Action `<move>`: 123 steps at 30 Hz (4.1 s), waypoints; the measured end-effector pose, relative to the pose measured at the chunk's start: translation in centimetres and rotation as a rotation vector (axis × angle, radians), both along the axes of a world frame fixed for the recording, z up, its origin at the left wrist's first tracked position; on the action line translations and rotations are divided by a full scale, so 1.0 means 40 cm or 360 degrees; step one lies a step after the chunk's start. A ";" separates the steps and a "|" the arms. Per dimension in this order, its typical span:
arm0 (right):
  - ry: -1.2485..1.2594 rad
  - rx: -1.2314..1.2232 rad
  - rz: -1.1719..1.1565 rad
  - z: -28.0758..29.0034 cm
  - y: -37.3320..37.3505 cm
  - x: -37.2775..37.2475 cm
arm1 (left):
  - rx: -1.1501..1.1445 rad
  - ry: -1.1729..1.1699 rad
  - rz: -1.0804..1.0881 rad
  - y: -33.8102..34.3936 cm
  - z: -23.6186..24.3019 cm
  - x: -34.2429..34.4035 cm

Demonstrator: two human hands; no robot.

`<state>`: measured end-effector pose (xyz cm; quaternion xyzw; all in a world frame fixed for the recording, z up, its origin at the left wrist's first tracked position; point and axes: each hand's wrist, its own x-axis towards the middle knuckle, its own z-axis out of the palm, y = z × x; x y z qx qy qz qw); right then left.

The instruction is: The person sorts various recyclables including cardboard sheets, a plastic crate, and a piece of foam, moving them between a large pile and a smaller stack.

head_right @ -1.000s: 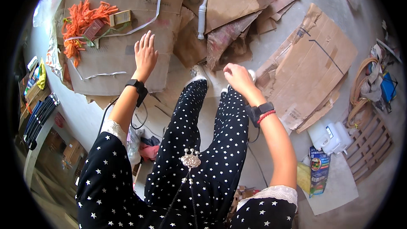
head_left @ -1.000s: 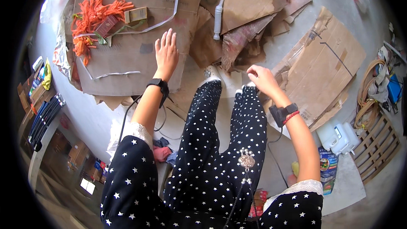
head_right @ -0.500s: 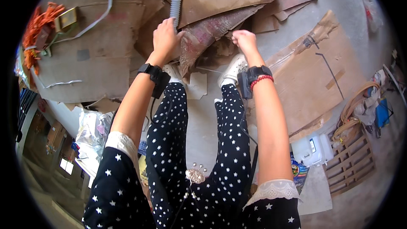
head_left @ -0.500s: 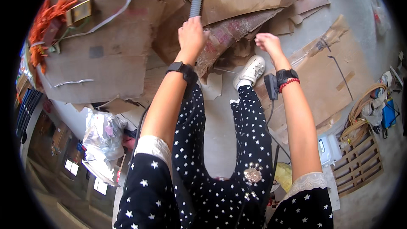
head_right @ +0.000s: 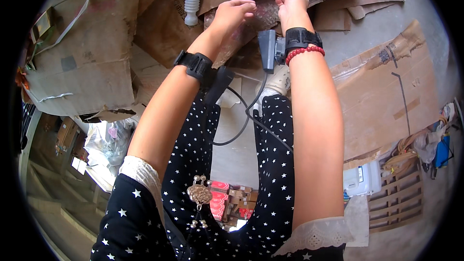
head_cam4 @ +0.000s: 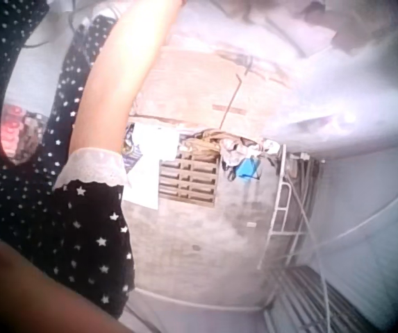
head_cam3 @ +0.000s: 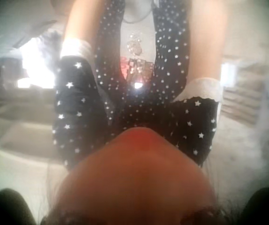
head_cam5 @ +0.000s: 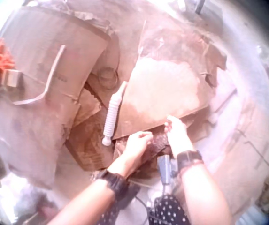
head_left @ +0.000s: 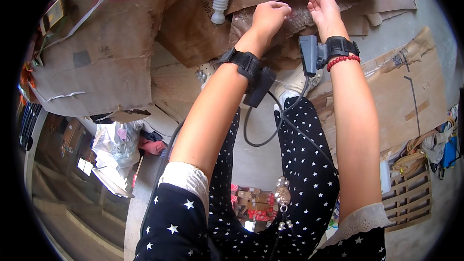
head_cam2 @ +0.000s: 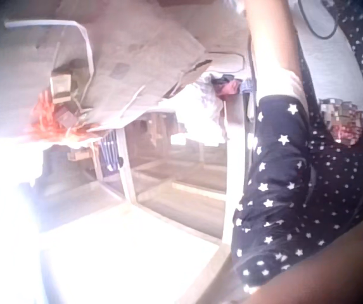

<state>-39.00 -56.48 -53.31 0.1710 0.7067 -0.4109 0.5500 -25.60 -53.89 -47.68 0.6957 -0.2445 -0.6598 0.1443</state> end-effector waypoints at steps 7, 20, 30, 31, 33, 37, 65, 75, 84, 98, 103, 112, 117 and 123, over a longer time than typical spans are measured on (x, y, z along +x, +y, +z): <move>-0.0029 -0.0038 0.0009 0.118 0.018 0.043 | 0.0406 0.0752 0.0914 0.031 0.034 -0.036; 0.0510 -0.0412 0.0094 0.431 0.054 0.080 | 0.0482 0.1092 0.1368 0.088 0.237 -0.001; 0.0781 -0.0321 0.0003 0.593 0.213 0.080 | 0.0752 0.1245 0.0988 0.219 0.366 -0.007; 0.0786 -0.0314 0.0014 0.604 0.225 0.072 | 0.0766 0.1274 0.1027 0.229 0.371 -0.014; 0.0807 -0.0288 0.0032 0.632 0.248 0.058 | 0.0736 0.1288 0.1154 0.260 0.363 -0.030; 0.0857 -0.0205 0.0147 0.689 0.278 0.033 | 0.0754 0.1302 0.1481 0.303 0.353 -0.088; 0.0898 -0.0430 0.0146 1.007 0.321 0.216 | 0.0890 0.1676 0.1670 0.270 0.653 0.039; 0.1144 -0.0562 0.0117 1.222 0.356 0.307 | 0.0911 0.1823 0.1583 0.313 0.859 0.087; 0.1252 -0.0604 0.0004 1.381 0.541 0.172 | 0.0805 0.1698 0.1231 0.459 1.041 -0.038; 0.1566 -0.0354 -0.0526 1.491 1.025 -0.146 | 0.0921 0.1266 0.0546 0.814 1.211 -0.384; 0.1519 -0.0293 -0.0711 1.493 1.182 -0.202 | 0.0904 0.1074 0.0142 0.928 1.210 -0.451; 0.1572 -0.0097 -0.1122 1.450 1.354 -0.209 | 0.0902 0.0901 -0.0101 1.061 1.207 -0.533; 0.1566 -0.0127 -0.1368 1.410 1.364 -0.240 | 0.0846 0.0596 -0.0601 1.128 1.128 -0.570; 0.1386 -0.0181 -0.1669 1.329 1.316 -0.363 | 0.0537 0.0628 -0.0525 1.100 1.035 -0.720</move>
